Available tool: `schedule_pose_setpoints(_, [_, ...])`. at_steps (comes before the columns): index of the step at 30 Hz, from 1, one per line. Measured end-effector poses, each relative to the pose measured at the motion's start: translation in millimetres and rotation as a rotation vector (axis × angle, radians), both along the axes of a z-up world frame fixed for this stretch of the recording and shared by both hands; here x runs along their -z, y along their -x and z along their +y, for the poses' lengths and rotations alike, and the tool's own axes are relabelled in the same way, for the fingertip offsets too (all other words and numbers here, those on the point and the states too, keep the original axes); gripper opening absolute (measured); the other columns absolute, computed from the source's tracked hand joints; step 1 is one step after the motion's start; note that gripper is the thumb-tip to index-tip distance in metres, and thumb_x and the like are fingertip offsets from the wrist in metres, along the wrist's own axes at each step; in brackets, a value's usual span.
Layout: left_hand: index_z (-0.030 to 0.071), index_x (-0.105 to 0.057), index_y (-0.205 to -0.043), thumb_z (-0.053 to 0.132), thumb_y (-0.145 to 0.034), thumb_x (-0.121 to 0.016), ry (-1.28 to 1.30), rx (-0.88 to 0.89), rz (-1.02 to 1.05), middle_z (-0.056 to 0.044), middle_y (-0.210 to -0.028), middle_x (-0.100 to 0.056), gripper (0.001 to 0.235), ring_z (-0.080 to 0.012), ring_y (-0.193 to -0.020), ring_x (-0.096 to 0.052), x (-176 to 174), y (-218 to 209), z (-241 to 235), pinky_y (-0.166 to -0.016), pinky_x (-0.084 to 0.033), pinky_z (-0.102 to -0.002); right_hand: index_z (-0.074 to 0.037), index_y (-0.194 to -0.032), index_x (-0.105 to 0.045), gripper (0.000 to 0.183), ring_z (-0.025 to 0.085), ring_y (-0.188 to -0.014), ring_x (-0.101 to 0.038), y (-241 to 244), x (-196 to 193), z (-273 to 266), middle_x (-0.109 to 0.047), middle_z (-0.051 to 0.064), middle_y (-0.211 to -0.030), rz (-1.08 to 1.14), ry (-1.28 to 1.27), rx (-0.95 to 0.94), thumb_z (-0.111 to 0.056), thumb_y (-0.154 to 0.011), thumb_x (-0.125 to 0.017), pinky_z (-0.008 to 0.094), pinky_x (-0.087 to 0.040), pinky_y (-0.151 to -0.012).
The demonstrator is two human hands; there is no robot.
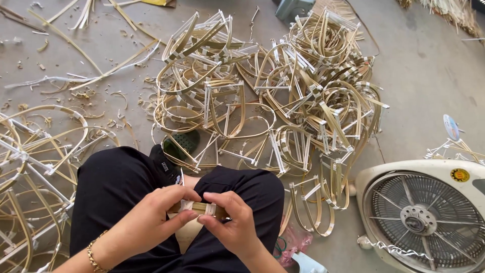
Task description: The recorder is shown assembling several curved bamboo pieces into a structured framework by wrapping joints with white tape and using handheld clippers.
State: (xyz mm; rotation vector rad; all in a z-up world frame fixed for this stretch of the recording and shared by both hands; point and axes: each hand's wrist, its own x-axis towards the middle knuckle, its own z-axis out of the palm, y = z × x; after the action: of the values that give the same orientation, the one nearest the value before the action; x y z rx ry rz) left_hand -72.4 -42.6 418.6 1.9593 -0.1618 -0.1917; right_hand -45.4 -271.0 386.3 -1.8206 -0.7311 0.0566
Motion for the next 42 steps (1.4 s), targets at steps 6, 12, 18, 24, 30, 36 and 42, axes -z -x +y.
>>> schedule_pose_setpoints(6, [0.01,-0.073,-0.1,0.022,-0.084,-0.075,0.042,-0.038,0.06,-0.003,-0.082,-0.071,0.02,-0.0175,-0.073,-0.067,14,2,-4,-0.064,-0.055,-0.031,-0.006,-0.118,-0.074,0.034,0.008,-0.077,-0.064,4,18,1,-0.068,0.005,-0.101,-0.025,-0.029,0.043,-0.017,-0.089,-0.087,0.022,-0.054,-0.065])
schedule_pose_setpoints(12, [0.007,-0.073,-0.096,0.025,-0.085,-0.075,0.07,-0.091,0.244,-0.005,-0.076,-0.07,0.021,-0.0203,-0.064,-0.062,17,0,2,-0.059,-0.051,-0.034,-0.006,-0.119,-0.072,0.032,0.01,-0.085,-0.069,1,22,1,-0.068,0.005,-0.104,0.045,-0.044,-0.027,-0.017,-0.092,-0.084,0.024,-0.059,-0.071])
schedule_pose_setpoints(18, [0.006,-0.072,-0.083,0.025,-0.085,-0.075,-0.085,0.014,0.061,-0.007,-0.066,-0.066,0.02,-0.02,-0.063,-0.06,21,-3,14,-0.058,-0.047,-0.036,-0.002,-0.117,-0.069,0.032,0.008,-0.088,-0.065,-9,26,-9,-0.064,0.003,-0.101,0.346,-0.067,-0.164,-0.027,-0.097,-0.074,0.022,-0.052,-0.077])
schedule_pose_setpoints(24, [0.003,-0.067,-0.08,0.025,-0.089,-0.071,-0.081,0.042,0.36,-0.013,-0.056,-0.061,0.024,-0.0261,-0.051,-0.056,31,11,17,-0.053,-0.046,-0.04,-0.003,-0.093,-0.066,0.028,0.004,-0.073,-0.05,-9,31,-2,-0.058,-0.002,-0.085,0.72,0.072,-0.236,-0.029,-0.1,-0.071,0.023,-0.043,-0.065])
schedule_pose_setpoints(30, [0.004,-0.068,-0.083,0.026,-0.09,-0.067,-0.091,0.012,0.405,-0.013,-0.054,-0.059,0.023,-0.0213,-0.049,-0.053,51,19,23,-0.052,-0.044,-0.038,-0.003,-0.089,-0.067,0.033,0.004,-0.067,-0.052,-14,36,8,-0.059,-0.005,-0.073,0.608,0.25,-0.293,-0.034,-0.102,-0.064,0.023,-0.044,-0.061])
schedule_pose_setpoints(36, [0.004,-0.069,-0.075,0.032,-0.093,-0.065,-0.002,0.038,0.536,-0.002,-0.057,-0.057,0.033,-0.0112,-0.054,-0.049,102,25,30,-0.053,-0.042,-0.032,-0.004,-0.088,-0.069,0.036,0.003,-0.064,-0.046,-32,78,10,-0.056,-0.008,-0.068,0.867,0.317,-0.396,-0.036,-0.103,-0.062,0.024,-0.041,-0.057])
schedule_pose_setpoints(42, [0.003,-0.068,-0.078,0.032,-0.097,-0.063,0.23,0.141,0.584,0.005,-0.063,-0.057,0.035,-0.0067,-0.06,-0.049,98,12,45,-0.056,-0.042,-0.027,-0.003,-0.089,-0.066,0.028,0.002,-0.064,-0.043,-46,81,10,-0.055,-0.009,-0.073,1.142,0.131,-0.548,-0.026,-0.106,-0.065,0.021,-0.035,-0.055])
